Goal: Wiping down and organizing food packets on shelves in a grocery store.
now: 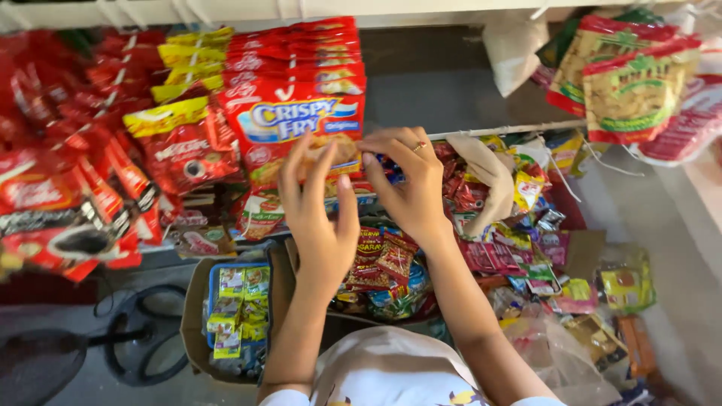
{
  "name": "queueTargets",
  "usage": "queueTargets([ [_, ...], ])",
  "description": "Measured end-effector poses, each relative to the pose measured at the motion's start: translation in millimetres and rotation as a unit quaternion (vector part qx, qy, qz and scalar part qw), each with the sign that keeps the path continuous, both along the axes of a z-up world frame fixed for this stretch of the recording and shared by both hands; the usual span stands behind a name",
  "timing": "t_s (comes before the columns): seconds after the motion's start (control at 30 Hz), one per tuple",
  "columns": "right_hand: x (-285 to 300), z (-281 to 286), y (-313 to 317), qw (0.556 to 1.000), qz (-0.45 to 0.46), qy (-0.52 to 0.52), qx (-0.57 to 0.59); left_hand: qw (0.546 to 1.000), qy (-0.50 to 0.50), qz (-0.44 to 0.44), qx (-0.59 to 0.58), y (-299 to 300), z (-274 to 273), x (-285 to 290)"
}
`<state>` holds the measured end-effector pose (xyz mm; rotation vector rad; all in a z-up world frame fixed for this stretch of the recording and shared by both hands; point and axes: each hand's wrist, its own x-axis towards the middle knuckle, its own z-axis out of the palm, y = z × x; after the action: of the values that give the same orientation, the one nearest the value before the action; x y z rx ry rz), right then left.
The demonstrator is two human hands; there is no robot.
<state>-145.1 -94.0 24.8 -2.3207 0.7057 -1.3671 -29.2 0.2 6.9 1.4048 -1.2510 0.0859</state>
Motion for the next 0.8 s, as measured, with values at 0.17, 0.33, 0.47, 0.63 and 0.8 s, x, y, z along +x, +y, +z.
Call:
queueTargets([
  [0.17, -38, -13, -3, 0.997, -0.056, -0.012, 0.053, 0.995, 0.039, -0.093, -0.029, -20, -13, -34],
  [0.33, -81, -27, -18, 0.989, -0.117, -0.031, 0.084, 0.974, 0.093, -0.206, -0.019, -46, -21, -64],
  [0.47, -127, -32, -34, 0.976, -0.185, -0.073, 0.085, 0.961, 0.069, -0.268, -0.007, -71, -18, -91],
  [0.63, -199, -30, -67, 0.951, -0.258, -0.154, 0.078, 0.935, 0.084, -0.342, 0.033, -115, -9, -138],
  [0.8, -264, -8, -123, 0.918, -0.318, -0.234, 0.044, 0.919, 0.031, -0.392, -0.019, -176, 7, -201],
])
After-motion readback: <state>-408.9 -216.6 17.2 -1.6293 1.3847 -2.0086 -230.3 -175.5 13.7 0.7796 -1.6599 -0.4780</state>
